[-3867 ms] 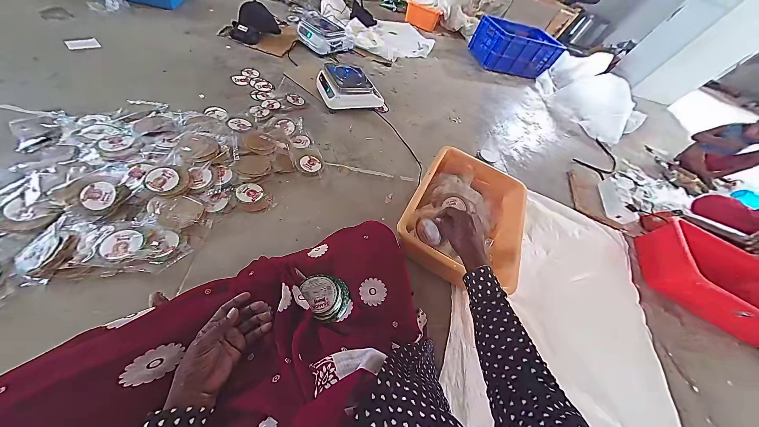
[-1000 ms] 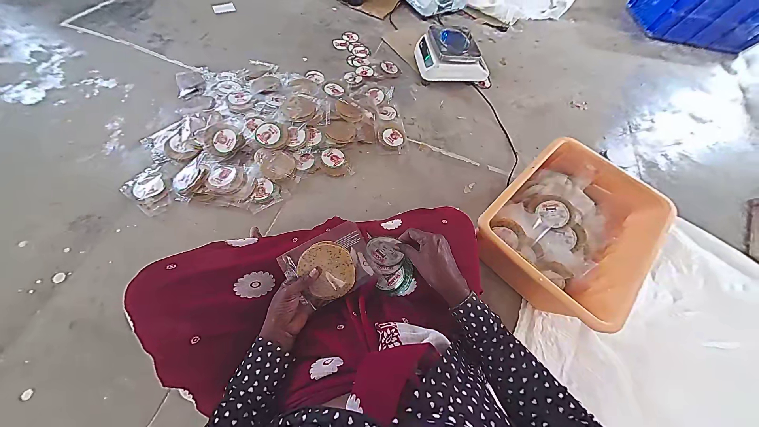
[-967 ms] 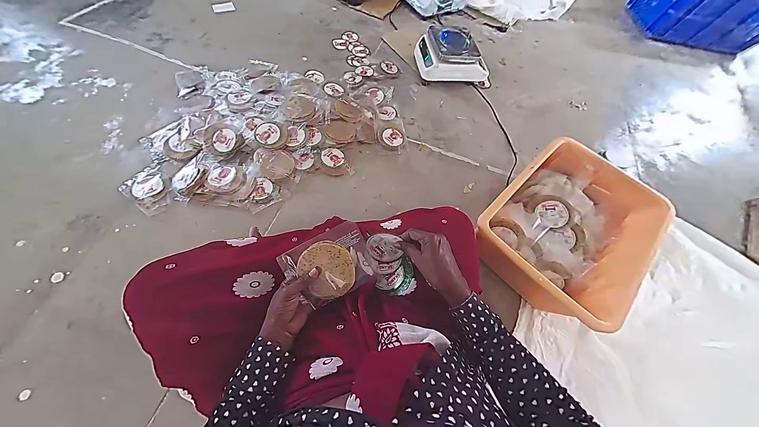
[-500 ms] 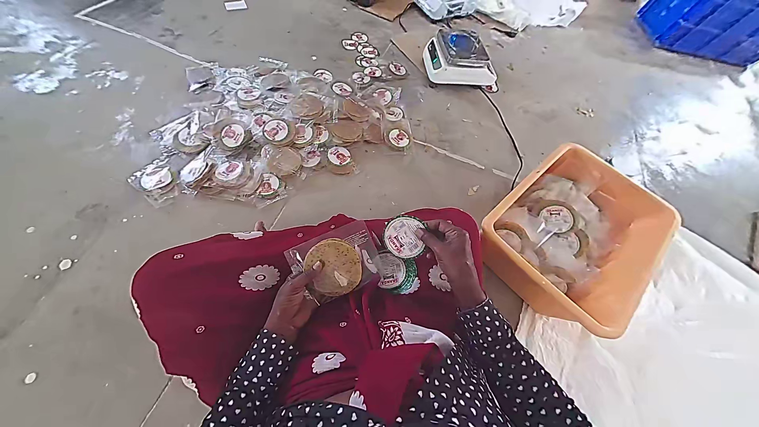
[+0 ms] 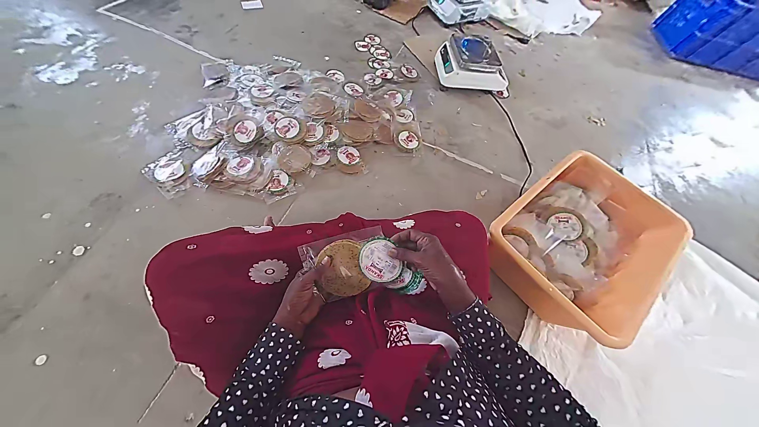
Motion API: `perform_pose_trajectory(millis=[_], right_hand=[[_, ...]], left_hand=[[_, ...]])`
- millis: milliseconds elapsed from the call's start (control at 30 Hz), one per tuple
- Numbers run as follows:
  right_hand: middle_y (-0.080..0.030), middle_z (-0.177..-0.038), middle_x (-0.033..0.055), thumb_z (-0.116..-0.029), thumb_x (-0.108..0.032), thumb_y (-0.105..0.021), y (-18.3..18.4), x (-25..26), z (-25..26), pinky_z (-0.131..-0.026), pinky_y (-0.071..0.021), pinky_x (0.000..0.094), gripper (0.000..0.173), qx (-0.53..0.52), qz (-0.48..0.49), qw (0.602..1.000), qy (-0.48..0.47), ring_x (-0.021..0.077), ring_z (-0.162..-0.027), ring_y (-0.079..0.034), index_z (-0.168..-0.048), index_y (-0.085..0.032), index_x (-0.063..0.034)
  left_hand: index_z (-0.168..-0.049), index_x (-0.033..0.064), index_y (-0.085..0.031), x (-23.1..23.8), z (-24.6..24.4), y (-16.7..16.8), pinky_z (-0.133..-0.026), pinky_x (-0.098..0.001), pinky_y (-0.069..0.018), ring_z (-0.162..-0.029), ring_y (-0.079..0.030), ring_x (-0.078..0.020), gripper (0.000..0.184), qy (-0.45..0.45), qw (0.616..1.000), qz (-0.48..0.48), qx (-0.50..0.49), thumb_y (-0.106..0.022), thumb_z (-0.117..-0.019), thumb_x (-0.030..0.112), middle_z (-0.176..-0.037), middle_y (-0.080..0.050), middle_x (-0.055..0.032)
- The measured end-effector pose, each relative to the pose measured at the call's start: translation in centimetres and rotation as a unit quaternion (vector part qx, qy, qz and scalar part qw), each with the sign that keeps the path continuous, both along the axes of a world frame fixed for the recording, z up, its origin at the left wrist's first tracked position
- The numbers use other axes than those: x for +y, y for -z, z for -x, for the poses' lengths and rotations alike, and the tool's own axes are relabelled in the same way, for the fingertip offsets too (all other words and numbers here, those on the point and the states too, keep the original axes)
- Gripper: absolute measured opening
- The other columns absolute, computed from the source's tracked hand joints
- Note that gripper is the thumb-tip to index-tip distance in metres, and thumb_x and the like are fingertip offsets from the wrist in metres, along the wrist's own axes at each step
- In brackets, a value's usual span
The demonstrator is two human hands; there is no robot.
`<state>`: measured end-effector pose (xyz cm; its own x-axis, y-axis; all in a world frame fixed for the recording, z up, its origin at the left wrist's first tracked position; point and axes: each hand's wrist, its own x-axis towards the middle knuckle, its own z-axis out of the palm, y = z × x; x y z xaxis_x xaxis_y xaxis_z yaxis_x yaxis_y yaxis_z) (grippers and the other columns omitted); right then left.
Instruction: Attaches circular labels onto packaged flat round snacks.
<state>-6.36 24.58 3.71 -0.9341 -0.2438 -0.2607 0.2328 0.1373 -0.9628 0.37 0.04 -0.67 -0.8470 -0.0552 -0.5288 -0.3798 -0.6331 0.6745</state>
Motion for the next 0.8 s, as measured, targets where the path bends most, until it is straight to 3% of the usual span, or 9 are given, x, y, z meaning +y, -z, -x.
perform_pose_trajectory(millis=[100, 200, 233, 300, 433, 567, 633, 700, 800], right_hand=[[-0.071, -0.080, 0.0022, -0.0898, -0.001, -0.074, 0.3, -1.7, -0.2, -0.055, -0.0455, 0.0184, 0.016, 0.008, -0.015, 1.000, -0.026, 0.0023, -0.063, -0.060, -0.102, -0.065, -0.0022], [-0.067, -0.083, 0.0041, -0.0875, -0.008, -0.079, 0.7, -2.5, -0.3, -0.069, -0.0546, 0.0291, 0.019, 0.095, -0.090, 0.991, -0.017, 0.0097, -0.073, -0.063, -0.101, -0.067, -0.0032], [-0.067, -0.081, 0.0040, -0.0866, -0.010, -0.080, 0.8, -2.6, -0.3, -0.068, -0.0543, 0.0304, 0.017, 0.118, -0.104, 0.988, -0.011, 0.0102, -0.072, -0.063, -0.098, -0.068, -0.0036], [-0.068, -0.080, 0.0013, -0.0887, -0.010, -0.078, 0.8, -2.8, -0.4, -0.063, -0.0511, 0.0252, 0.010, 0.126, -0.100, 0.987, -0.023, 0.0061, -0.067, -0.060, -0.093, -0.071, -0.0044], [-0.072, -0.094, 0.0001, -0.0920, -0.010, -0.073, 0.8, -3.3, -1.4, -0.078, -0.0563, 0.0244, 0.009, 0.164, -0.091, 0.981, -0.051, 0.0044, -0.085, -0.066, -0.099, -0.079, -0.0087], [-0.073, -0.085, 0.0017, -0.0844, -0.010, -0.081, 1.1, -4.4, -1.9, -0.071, -0.0573, 0.0274, 0.016, 0.166, -0.073, 0.983, -0.011, 0.0068, -0.075, -0.067, -0.097, -0.072, -0.0054], [-0.074, -0.089, 0.0032, -0.0873, -0.007, -0.077, 1.1, -4.8, -2.0, -0.074, -0.0587, 0.0281, 0.017, 0.160, -0.062, 0.985, -0.026, 0.0077, -0.078, -0.069, -0.102, -0.070, -0.0033], [-0.076, -0.101, 0.0048, -0.0962, -0.003, -0.064, 0.6, -4.5, -1.9, -0.084, -0.0585, 0.0281, 0.020, 0.154, -0.056, 0.984, -0.068, 0.0075, -0.091, -0.071, -0.115, -0.070, -0.0027], [-0.071, -0.117, 0.0113, -0.1067, -0.006, -0.043, -0.9, -3.2, -1.5, -0.088, -0.0616, 0.0330, 0.033, 0.065, 0.046, 0.990, -0.121, 0.0157, -0.098, -0.073, -0.137, -0.057, -0.0017]], left_hand=[[-0.124, -0.0021, -0.055, 0.1, 0.0, -0.2, -0.084, -0.0393, -0.0610, -0.096, -0.071, -0.0209, 0.023, 0.006, 1.000, 0.007, 0.005, -0.049, -0.1059, 0.011, -0.105, -0.071, -0.0131], [-0.126, -0.0020, -0.055, -0.1, -0.2, 0.0, -0.086, -0.0398, -0.0606, -0.097, -0.071, -0.0214, 0.026, 0.016, 1.000, -0.007, 0.026, -0.045, -0.1072, 0.012, -0.107, -0.071, -0.0136], [-0.126, -0.0017, -0.056, -0.2, -0.2, 0.0, -0.087, -0.0401, -0.0606, -0.098, -0.071, -0.0217, 0.026, 0.018, 0.999, -0.013, 0.030, -0.045, -0.1073, 0.013, -0.108, -0.071, -0.0138], [-0.126, -0.0010, -0.056, -0.2, -0.1, -0.1, -0.087, -0.0398, -0.0606, -0.098, -0.071, -0.0214, 0.025, 0.018, 0.999, -0.018, 0.027, -0.045, -0.1073, 0.013, -0.107, -0.071, -0.0136], [-0.125, -0.0022, -0.057, -0.1, -0.1, -0.3, -0.086, -0.0414, -0.0611, -0.098, -0.072, -0.0227, 0.026, 0.025, 0.999, -0.029, 0.032, -0.044, -0.1077, 0.012, -0.107, -0.072, -0.0143], [-0.126, -0.0001, -0.056, -0.2, -0.3, -0.5, -0.084, -0.0400, -0.0622, -0.095, -0.073, -0.0215, 0.025, 0.033, 0.998, -0.034, 0.042, -0.046, -0.1062, 0.009, -0.105, -0.073, -0.0126], [-0.125, -0.0003, -0.055, -0.2, -0.5, -0.5, -0.085, -0.0397, -0.0622, -0.094, -0.073, -0.0209, 0.024, 0.034, 0.997, -0.034, 0.054, -0.048, -0.1032, 0.005, -0.104, -0.073, -0.0119], [-0.123, -0.0028, -0.055, -0.3, -0.4, 0.0, -0.086, -0.0414, -0.0618, -0.094, -0.073, -0.0225, 0.026, 0.028, 0.996, -0.037, 0.070, -0.055, -0.0967, -0.001, -0.103, -0.073, -0.0135], [-0.122, -0.0035, -0.055, -0.3, -0.4, 0.1, -0.084, -0.0420, -0.0629, -0.091, -0.074, -0.0239, 0.033, 0.032, 0.997, -0.026, 0.064, -0.061, -0.0896, -0.009, -0.102, -0.073, -0.0148]])
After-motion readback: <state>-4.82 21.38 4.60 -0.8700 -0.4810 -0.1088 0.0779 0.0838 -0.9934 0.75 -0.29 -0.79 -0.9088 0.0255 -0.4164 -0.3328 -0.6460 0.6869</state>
